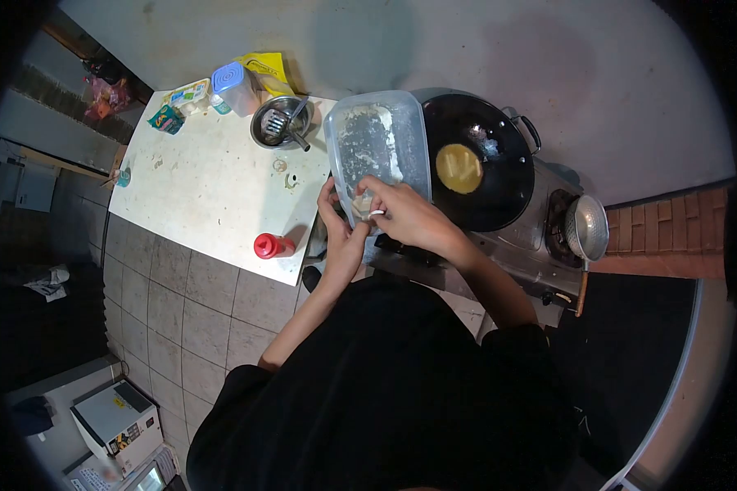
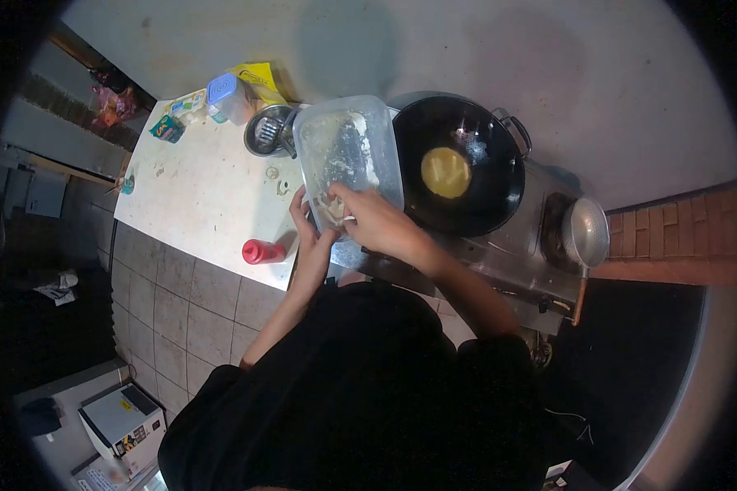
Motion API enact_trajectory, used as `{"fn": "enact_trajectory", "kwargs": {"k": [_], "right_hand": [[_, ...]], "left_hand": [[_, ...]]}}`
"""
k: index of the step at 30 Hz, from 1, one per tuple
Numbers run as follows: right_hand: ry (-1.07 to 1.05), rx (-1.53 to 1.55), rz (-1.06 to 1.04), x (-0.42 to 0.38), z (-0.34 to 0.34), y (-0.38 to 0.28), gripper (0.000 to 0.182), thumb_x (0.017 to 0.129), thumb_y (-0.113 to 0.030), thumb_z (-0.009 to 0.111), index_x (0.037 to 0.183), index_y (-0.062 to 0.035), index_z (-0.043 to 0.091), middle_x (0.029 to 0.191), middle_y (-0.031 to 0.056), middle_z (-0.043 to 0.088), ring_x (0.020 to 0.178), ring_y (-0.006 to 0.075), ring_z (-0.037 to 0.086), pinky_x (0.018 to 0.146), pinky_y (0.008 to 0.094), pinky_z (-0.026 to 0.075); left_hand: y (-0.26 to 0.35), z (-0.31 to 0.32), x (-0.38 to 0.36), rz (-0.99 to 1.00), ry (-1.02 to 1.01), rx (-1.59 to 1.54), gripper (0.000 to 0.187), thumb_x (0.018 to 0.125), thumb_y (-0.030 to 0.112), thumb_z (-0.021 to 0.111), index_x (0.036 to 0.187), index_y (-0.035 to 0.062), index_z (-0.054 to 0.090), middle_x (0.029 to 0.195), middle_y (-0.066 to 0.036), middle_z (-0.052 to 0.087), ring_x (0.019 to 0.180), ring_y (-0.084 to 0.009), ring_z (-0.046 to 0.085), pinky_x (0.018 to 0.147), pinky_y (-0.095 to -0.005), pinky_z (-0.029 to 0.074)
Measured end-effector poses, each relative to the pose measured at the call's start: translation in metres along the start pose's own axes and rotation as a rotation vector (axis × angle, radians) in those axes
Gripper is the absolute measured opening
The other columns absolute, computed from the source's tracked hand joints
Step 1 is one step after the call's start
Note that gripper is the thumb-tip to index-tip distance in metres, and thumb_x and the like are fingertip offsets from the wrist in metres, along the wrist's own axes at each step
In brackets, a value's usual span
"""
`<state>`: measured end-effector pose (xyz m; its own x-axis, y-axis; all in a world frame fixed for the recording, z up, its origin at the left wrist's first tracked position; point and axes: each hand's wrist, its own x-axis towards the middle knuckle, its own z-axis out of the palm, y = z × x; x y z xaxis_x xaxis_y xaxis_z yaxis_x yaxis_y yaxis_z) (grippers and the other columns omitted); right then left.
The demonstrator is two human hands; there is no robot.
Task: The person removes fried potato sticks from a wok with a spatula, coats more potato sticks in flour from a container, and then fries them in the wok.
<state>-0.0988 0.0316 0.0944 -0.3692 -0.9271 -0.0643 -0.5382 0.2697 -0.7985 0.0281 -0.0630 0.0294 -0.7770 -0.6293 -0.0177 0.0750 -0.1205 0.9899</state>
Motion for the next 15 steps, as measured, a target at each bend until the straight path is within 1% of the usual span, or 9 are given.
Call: {"fn": "enact_trajectory", "kwargs": {"k": [1, 5, 7, 8, 9, 11, 12, 14, 15], "right_hand": [[-0.002, 0.002, -0.002, -0.003, -0.002, -0.001, 0.039, 0.083, 0.001, 0.066, 0.118, -0.0045, 0.051, 0.084, 0.0173, 0.065, 0.084, 0.0351, 0.066, 0.075, 0.0412, 0.050], [0.167, 0.058, -0.079, -0.018, -0.034, -0.004, 0.039, 0.084, 0.000, 0.067, 0.119, -0.0076, 0.053, 0.086, 0.0089, 0.066, 0.087, 0.0202, 0.067, 0.075, 0.0359, 0.051], [0.283, 0.032, 0.042, -0.028, -0.064, -0.003, 0.037, 0.085, 0.000, 0.068, 0.118, -0.0074, 0.054, 0.085, 0.0070, 0.065, 0.084, 0.0155, 0.065, 0.073, 0.0287, 0.048], [0.308, 0.012, 0.086, -0.031, -0.076, 0.006, 0.035, 0.085, 0.001, 0.068, 0.116, -0.0068, 0.054, 0.084, 0.0068, 0.065, 0.081, 0.0146, 0.063, 0.073, 0.0290, 0.048], [0.356, -0.067, 0.038, -0.033, -0.083, 0.032, 0.034, 0.084, 0.005, 0.065, 0.115, -0.0064, 0.054, 0.084, 0.0073, 0.065, 0.079, 0.0146, 0.063, 0.072, 0.0298, 0.049], [0.354, -0.005, 0.146, -0.033, -0.087, 0.089, 0.034, 0.082, 0.006, 0.064, 0.113, -0.0059, 0.054, 0.081, 0.0080, 0.065, 0.076, 0.0165, 0.064, 0.070, 0.0313, 0.050], [0.356, -0.006, 0.145, -0.032, -0.086, 0.112, 0.034, 0.082, 0.006, 0.064, 0.113, -0.0059, 0.054, 0.081, 0.0080, 0.065, 0.076, 0.0165, 0.064, 0.070, 0.0313, 0.050], [0.294, -0.072, 0.305, -0.026, -0.083, 0.148, 0.034, 0.076, 0.002, 0.065, 0.108, -0.0051, 0.057, 0.078, 0.0167, 0.065, 0.078, 0.0308, 0.069, 0.071, 0.0400, 0.051], [0.296, -0.071, 0.305, -0.020, -0.079, 0.158, 0.034, 0.076, 0.002, 0.065, 0.108, -0.0051, 0.057, 0.078, 0.0167, 0.065, 0.078, 0.0308, 0.069, 0.071, 0.0400, 0.051]], "left_hand": [[-0.005, -0.001, 0.000, 0.045, 0.004, 0.021, 0.089, 0.075, -0.011, 0.052, 0.152, 0.0100, 0.012, 0.131, -0.016, 0.032, 0.121, -0.0247, 0.041, 0.089, -0.0307, 0.048], [0.013, 0.002, -0.005, -0.065, 0.043, -0.042, 0.088, 0.075, -0.010, 0.051, 0.152, 0.0107, 0.013, 0.132, -0.017, 0.031, 0.119, -0.0251, 0.043, 0.088, -0.0311, 0.048], [0.005, -0.003, -0.005, 0.002, 0.069, -0.031, 0.087, 0.076, -0.009, 0.050, 0.152, 0.0120, 0.012, 0.134, -0.018, 0.030, 0.117, -0.0256, 0.046, 0.087, -0.0323, 0.049], [0.006, -0.005, -0.005, 0.002, 0.071, -0.029, 0.087, 0.076, -0.009, 0.050, 0.152, 0.0120, 0.012, 0.134, -0.018, 0.030, 0.117, -0.0256, 0.046, 0.087, -0.0323, 0.049], [0.006, -0.008, -0.005, -0.026, 0.082, -0.028, 0.087, 0.076, -0.008, 0.049, 0.152, 0.0134, 0.011, 0.135, -0.019, 0.030, 0.117, -0.0267, 0.047, 0.087, -0.0330, 0.049], [0.007, -0.013, -0.005, -0.053, 0.092, -0.027, 0.087, 0.077, -0.008, 0.049, 0.152, 0.0147, 0.010, 0.136, -0.020, 0.029, 0.116, -0.0277, 0.048, 0.087, -0.0337, 0.049], [0.007, -0.015, -0.005, -0.068, 0.104, -0.032, 0.087, 0.078, -0.008, 0.049, 0.152, 0.0159, 0.009, 0.136, -0.020, 0.029, 0.117, -0.0289, 0.049, 0.087, -0.0342, 0.049], [0.007, -0.019, -0.005, -0.081, 0.114, -0.036, 0.087, 0.079, -0.007, 0.048, 0.152, 0.0170, 0.008, 0.137, -0.020, 0.029, 0.117, -0.0301, 0.049, 0.087, -0.0347, 0.049], [0.007, -0.021, -0.005, -0.096, 0.120, -0.024, 0.087, 0.079, -0.007, 0.048, 0.152, 0.0179, 0.008, 0.137, -0.021, 0.028, 0.117, -0.0308, 0.049, 0.088, -0.0348, 0.049]]}}
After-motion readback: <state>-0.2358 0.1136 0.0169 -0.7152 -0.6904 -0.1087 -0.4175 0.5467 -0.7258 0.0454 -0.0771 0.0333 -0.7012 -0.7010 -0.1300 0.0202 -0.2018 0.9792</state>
